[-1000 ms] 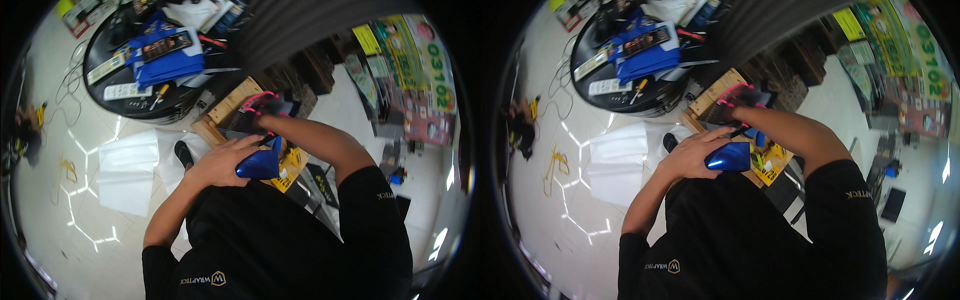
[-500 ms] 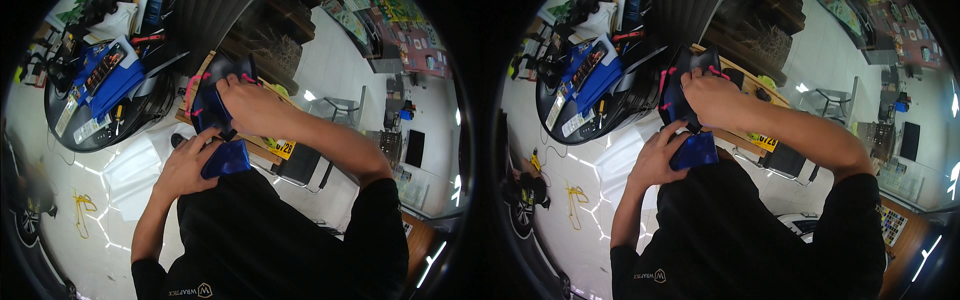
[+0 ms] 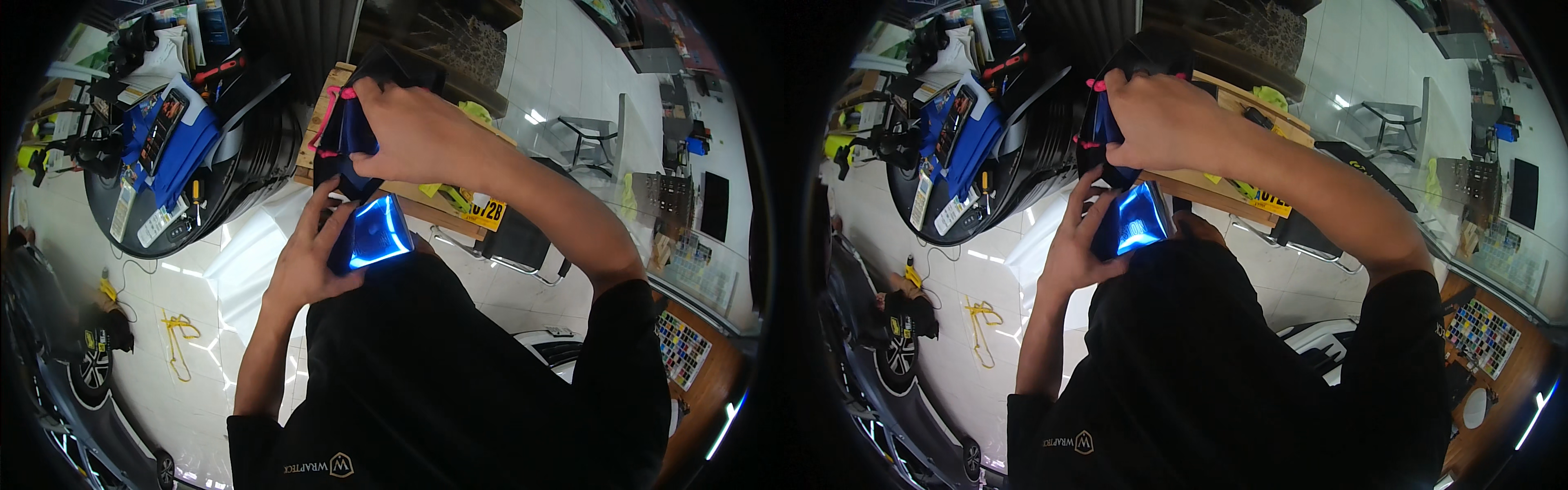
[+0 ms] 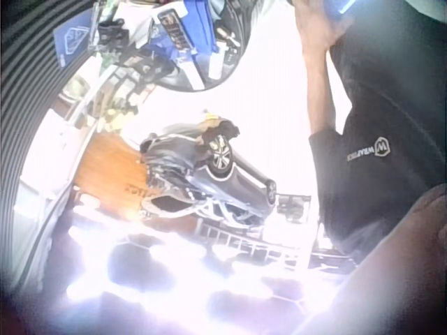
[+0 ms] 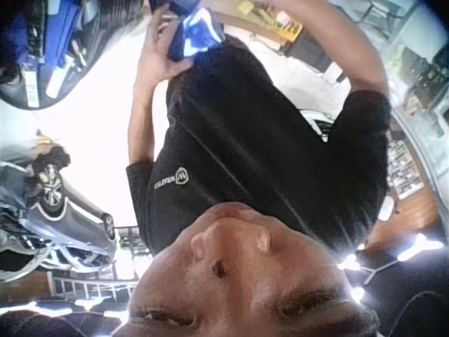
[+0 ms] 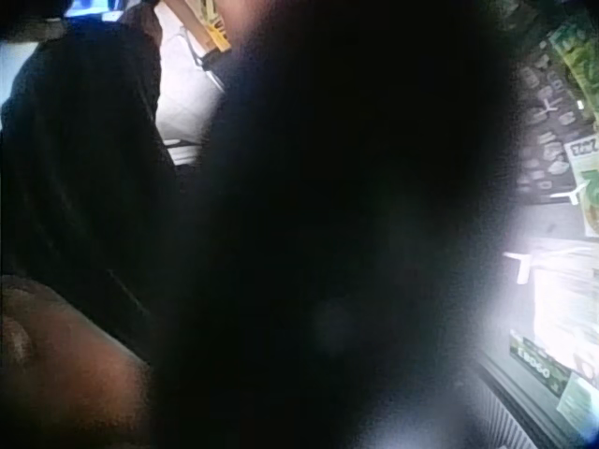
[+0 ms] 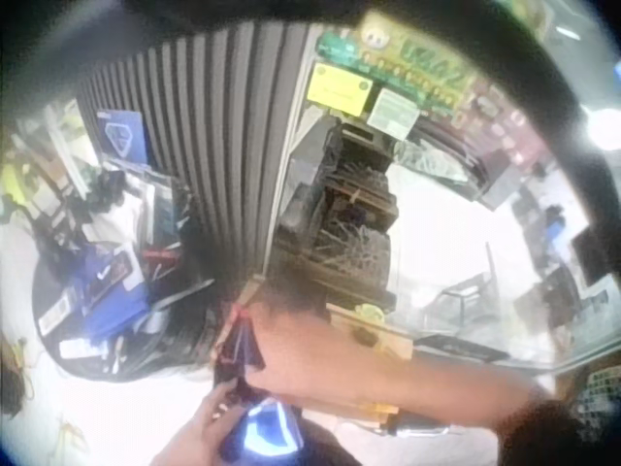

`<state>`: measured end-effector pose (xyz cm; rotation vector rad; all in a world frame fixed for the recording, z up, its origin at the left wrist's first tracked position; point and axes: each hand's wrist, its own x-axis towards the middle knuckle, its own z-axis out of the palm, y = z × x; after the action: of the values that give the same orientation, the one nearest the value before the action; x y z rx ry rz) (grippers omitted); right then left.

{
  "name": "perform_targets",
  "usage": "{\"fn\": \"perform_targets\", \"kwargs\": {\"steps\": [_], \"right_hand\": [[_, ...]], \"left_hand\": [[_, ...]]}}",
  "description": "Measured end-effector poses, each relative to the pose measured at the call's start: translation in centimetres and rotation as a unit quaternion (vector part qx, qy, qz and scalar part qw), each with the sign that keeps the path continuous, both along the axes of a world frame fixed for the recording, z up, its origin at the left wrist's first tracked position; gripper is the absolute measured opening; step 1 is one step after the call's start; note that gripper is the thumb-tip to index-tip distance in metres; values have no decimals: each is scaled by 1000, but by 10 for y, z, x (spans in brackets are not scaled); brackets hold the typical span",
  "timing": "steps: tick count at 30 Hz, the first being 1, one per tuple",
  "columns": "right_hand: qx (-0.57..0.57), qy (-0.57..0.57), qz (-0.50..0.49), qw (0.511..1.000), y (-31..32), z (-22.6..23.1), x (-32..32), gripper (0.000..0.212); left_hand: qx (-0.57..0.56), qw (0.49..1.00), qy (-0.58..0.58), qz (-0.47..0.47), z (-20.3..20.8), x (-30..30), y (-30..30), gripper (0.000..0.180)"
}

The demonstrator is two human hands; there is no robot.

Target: The person unpacks a black bag on a wooden crate, removes a blue box, opens it, and takes out a small bottle. They then walk toward a white car while holding the bottle and a blue cloth.

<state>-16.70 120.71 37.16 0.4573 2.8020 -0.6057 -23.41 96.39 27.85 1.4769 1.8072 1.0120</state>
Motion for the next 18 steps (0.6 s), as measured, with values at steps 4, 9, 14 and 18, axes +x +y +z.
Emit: {"fn": "perform_targets", "kwargs": {"steps": [4,9,14,18], "right_hand": [[-8,21,45,999,16,-7,1,73],[166,138,182,959,7,-19,10,76],[123,303,114,938,11,7,23,76],[-19,402,17,915,40,37,49,71]], "left_hand": [[12,1000,-6,12,7,11,7,86],[0,999,20,50,14,33,2,87],[-73,990,-31,119,48,56,14,85],[-7,990,-9,141,36,65,22,81]]}}
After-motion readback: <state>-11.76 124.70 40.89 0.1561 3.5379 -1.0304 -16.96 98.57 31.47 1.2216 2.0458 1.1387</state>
